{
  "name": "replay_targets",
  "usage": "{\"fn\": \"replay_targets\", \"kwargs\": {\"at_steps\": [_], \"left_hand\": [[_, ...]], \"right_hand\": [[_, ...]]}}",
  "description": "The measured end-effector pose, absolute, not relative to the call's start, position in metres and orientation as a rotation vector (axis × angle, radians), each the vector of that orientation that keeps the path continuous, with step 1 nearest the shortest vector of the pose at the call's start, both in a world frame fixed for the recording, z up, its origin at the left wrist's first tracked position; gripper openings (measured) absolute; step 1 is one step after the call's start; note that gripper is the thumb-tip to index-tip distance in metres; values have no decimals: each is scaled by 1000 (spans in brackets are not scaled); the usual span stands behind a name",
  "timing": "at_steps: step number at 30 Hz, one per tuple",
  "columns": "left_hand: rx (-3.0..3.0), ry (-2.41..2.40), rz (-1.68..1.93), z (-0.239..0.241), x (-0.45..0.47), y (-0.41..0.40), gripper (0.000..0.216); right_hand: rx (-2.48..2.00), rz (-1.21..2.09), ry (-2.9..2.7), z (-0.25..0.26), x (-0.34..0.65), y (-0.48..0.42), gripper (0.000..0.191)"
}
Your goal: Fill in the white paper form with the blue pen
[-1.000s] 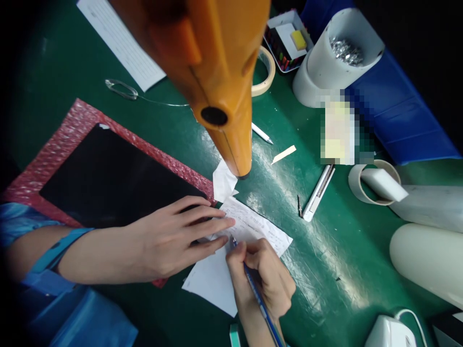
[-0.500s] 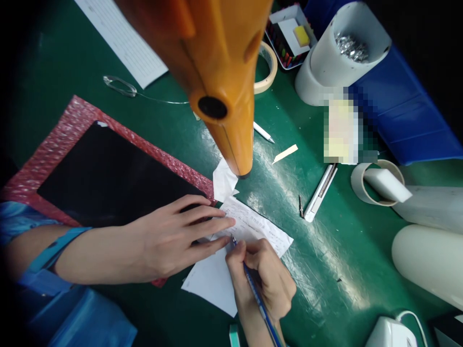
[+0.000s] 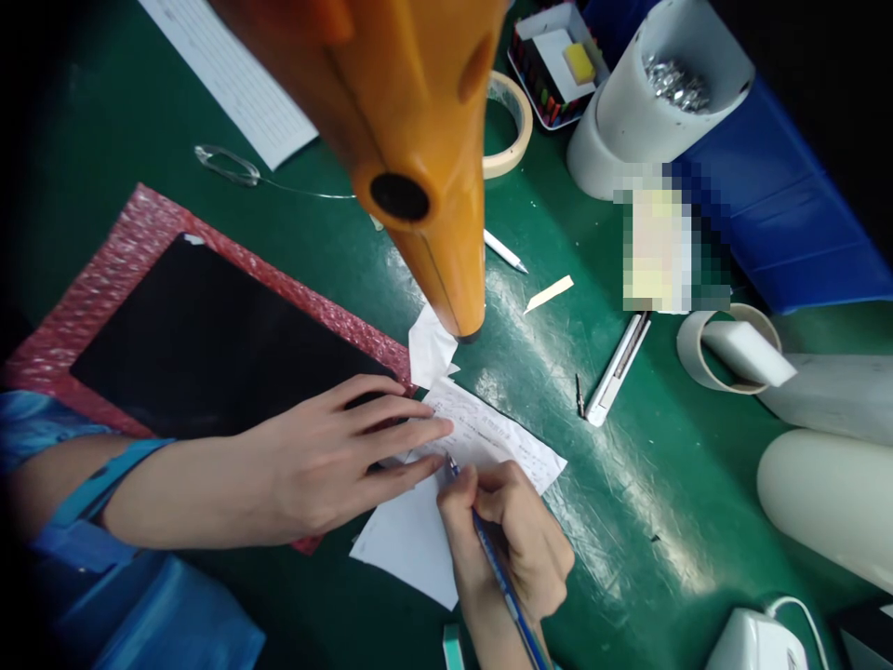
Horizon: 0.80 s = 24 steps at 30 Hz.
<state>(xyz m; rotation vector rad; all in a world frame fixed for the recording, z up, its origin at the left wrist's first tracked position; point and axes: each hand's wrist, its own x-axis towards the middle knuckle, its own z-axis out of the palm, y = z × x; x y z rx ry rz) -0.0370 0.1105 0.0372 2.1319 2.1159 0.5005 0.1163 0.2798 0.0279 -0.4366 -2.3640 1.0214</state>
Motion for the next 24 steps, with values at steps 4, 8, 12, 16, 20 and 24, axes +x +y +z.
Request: {"fn": "replay_targets", "kwargs": {"at_steps": [4, 8, 12, 16, 20, 24], "left_hand": [[2131, 2110, 530, 38, -37, 109, 32], [2138, 2111, 509, 36, -36, 109, 33], [2144, 2132, 545, 35, -35, 109, 34], [2143, 2128, 573, 37, -35, 110, 33], [2150, 2151, 589, 37, -34, 110, 31], [2151, 2160, 586, 36, -33, 109, 31]], "right_hand": [[-442, 1004, -2359, 29, 116, 279, 45], [-435, 998, -2377, 29, 116, 279, 44], [-459, 988, -2368, 28, 117, 279, 45], [-472, 971, -2362, 27, 117, 278, 45], [-468, 975, -2352, 28, 117, 276, 46], [-466, 1020, -2365, 31, 120, 274, 46]]}}
